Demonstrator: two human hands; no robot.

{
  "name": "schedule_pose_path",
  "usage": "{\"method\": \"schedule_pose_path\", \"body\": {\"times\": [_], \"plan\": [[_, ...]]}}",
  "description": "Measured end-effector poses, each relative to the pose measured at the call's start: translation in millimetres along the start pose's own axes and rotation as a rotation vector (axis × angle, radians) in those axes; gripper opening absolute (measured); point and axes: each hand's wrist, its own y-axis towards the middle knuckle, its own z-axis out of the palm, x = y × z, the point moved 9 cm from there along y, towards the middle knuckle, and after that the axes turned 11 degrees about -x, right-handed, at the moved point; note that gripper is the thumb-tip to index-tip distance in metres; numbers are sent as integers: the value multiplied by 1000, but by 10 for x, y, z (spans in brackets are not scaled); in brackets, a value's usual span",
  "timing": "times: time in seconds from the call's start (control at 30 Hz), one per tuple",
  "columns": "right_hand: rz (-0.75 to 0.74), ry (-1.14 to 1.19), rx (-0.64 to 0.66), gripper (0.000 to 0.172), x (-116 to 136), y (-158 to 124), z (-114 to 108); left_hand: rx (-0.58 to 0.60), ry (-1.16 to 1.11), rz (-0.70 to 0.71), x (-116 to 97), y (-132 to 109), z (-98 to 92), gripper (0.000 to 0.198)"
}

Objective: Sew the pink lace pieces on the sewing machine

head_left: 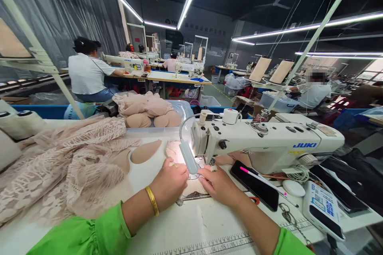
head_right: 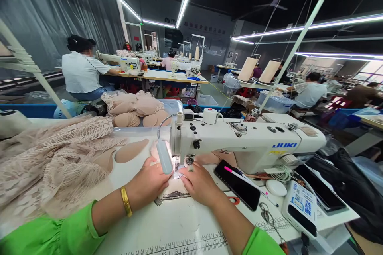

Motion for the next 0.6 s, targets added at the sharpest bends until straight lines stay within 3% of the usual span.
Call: {"method": "schedule_pose_path", "body": {"times": [0.13,0.2,0.3,0.4,0.5,0.6], "plan": [[-2,17,-21,25,-64,-119,36,47,30,-43,-146,-396,-192,33],[-5,52,-42,24,-117,-164,72,44,81,-127,-75,-660,-363,41],[-24,96,-63,23,-162,-191,132,22,206,-368,187,-1159,-594,45],[-48,137,-62,24,-98,-189,144,21,154,-446,199,-1612,-602,49],[-56,154,-40,24,91,-175,75,-110,-80,-325,-57,-1791,-639,50],[-61,177,42,24,389,-153,18,-320,-89,-439,68,-1791,-908,41]]}}
